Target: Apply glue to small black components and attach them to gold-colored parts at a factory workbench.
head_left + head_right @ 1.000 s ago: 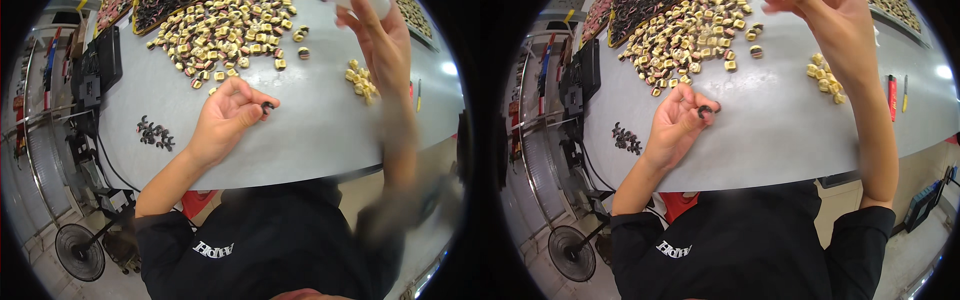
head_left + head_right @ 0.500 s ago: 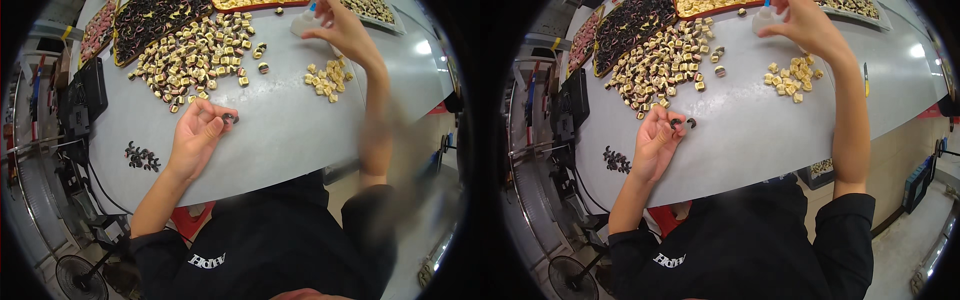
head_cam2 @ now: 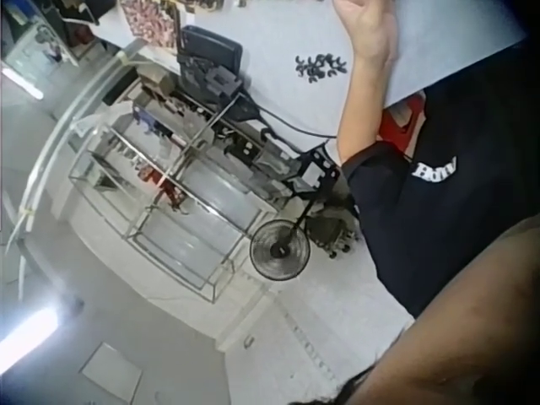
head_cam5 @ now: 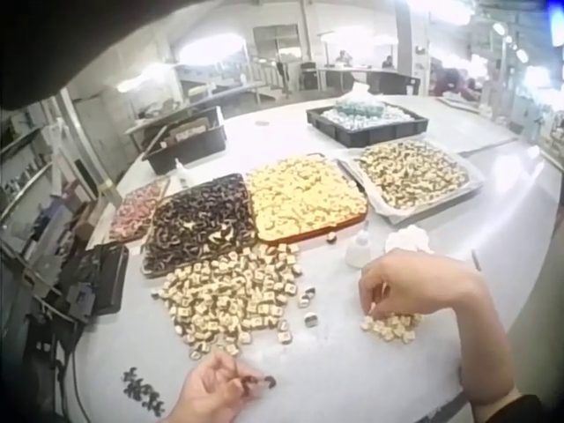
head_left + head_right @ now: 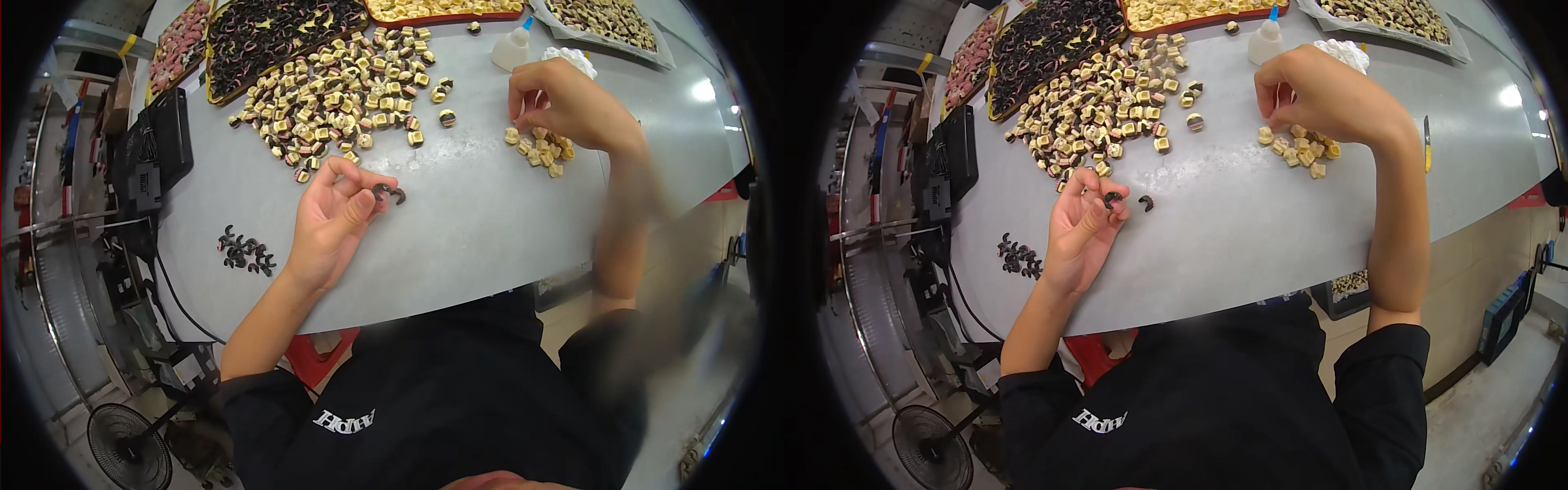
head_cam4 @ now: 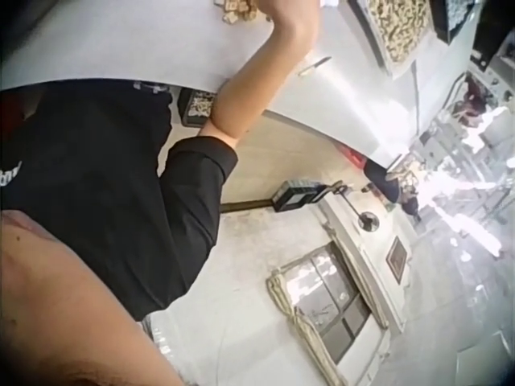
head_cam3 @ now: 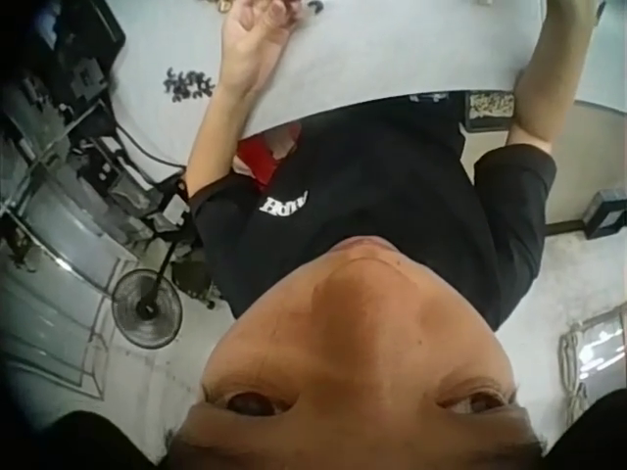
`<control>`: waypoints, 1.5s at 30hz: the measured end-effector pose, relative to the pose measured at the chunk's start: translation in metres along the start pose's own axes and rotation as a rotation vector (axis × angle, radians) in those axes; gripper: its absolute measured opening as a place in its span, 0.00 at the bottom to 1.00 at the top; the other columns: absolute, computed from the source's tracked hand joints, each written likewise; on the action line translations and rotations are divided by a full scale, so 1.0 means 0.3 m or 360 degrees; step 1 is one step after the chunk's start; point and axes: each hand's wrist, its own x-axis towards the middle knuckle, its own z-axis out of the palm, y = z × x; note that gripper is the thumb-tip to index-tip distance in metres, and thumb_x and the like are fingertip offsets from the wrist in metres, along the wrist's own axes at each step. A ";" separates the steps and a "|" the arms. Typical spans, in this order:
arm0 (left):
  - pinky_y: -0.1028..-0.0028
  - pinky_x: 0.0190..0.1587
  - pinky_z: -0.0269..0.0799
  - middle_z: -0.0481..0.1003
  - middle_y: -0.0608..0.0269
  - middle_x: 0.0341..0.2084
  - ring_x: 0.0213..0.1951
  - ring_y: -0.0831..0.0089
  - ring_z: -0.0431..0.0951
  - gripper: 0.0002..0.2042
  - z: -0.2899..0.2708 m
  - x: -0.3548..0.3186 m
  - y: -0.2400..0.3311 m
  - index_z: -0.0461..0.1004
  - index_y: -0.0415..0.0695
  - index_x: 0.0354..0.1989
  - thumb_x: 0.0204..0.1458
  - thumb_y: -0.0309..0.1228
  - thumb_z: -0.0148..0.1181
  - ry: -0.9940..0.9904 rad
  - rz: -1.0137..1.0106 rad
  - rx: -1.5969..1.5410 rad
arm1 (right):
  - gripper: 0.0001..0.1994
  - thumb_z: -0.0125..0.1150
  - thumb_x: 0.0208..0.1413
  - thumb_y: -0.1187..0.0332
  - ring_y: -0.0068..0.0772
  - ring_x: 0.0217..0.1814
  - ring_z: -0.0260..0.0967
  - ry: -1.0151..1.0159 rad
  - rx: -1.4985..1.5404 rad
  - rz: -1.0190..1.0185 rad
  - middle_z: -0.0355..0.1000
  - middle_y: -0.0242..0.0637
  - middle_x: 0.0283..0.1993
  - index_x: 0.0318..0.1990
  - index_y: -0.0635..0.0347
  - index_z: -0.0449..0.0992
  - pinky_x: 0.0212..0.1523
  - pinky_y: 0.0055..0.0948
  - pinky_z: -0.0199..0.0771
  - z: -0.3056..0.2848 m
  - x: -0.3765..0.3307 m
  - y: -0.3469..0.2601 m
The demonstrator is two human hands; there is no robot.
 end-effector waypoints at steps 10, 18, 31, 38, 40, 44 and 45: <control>0.73 0.42 0.66 0.74 0.51 0.37 0.39 0.71 0.72 0.14 0.007 -0.018 0.004 0.59 0.43 0.36 0.48 0.19 0.60 0.0049 0.0916 0.0708 | 0.07 0.61 0.47 0.79 0.24 0.34 0.68 0.0378 0.1263 -0.0859 0.70 0.37 0.34 0.35 0.67 0.76 0.37 0.22 0.72 0.108 0.043 -0.153; 0.74 0.38 0.68 0.76 0.50 0.34 0.35 0.69 0.73 0.17 0.005 -0.020 0.007 0.61 0.42 0.36 0.42 0.15 0.63 0.0083 0.1613 0.1230 | 0.10 0.61 0.49 0.76 0.25 0.35 0.69 -0.0049 0.2046 -0.0416 0.71 0.38 0.35 0.40 0.68 0.76 0.39 0.21 0.72 0.247 0.055 -0.241; 0.79 0.34 0.70 0.77 0.53 0.35 0.34 0.72 0.69 0.16 0.013 -0.014 -0.003 0.63 0.43 0.36 0.42 0.15 0.63 0.0022 0.1541 0.1307 | 0.09 0.61 0.52 0.70 0.17 0.34 0.67 -0.0231 0.2028 -0.0391 0.76 0.33 0.35 0.40 0.61 0.79 0.36 0.19 0.67 0.288 0.048 -0.269; 0.81 0.29 0.73 0.78 0.54 0.34 0.35 0.73 0.69 0.15 0.009 -0.014 -0.009 0.66 0.42 0.35 0.41 0.13 0.61 0.0056 0.1473 0.1331 | 0.10 0.59 0.54 0.70 0.18 0.40 0.65 -0.0324 0.2218 -0.0520 0.72 0.31 0.36 0.43 0.62 0.77 0.43 0.20 0.64 0.335 0.063 -0.248; 0.81 0.30 0.73 0.78 0.53 0.34 0.34 0.72 0.70 0.15 0.003 -0.015 -0.013 0.67 0.43 0.34 0.40 0.14 0.63 0.0099 0.1465 0.1377 | 0.14 0.61 0.52 0.66 0.21 0.41 0.63 -0.0394 0.2334 -0.0497 0.69 0.33 0.39 0.43 0.65 0.76 0.43 0.21 0.64 0.339 0.062 -0.250; 0.80 0.31 0.73 0.78 0.54 0.34 0.34 0.71 0.72 0.15 0.003 -0.013 -0.017 0.69 0.42 0.35 0.39 0.15 0.65 0.0127 0.1520 0.1433 | 0.16 0.63 0.50 0.63 0.23 0.43 0.62 -0.0429 0.2409 -0.0555 0.65 0.33 0.41 0.42 0.65 0.74 0.44 0.22 0.63 0.334 0.057 -0.257; 0.79 0.32 0.73 0.78 0.55 0.34 0.34 0.70 0.72 0.16 0.004 -0.012 -0.019 0.70 0.42 0.35 0.38 0.16 0.65 0.0131 0.1551 0.1449 | 0.16 0.63 0.50 0.63 0.23 0.43 0.62 -0.0429 0.2416 -0.0590 0.65 0.33 0.41 0.41 0.65 0.74 0.45 0.22 0.63 0.332 0.056 -0.259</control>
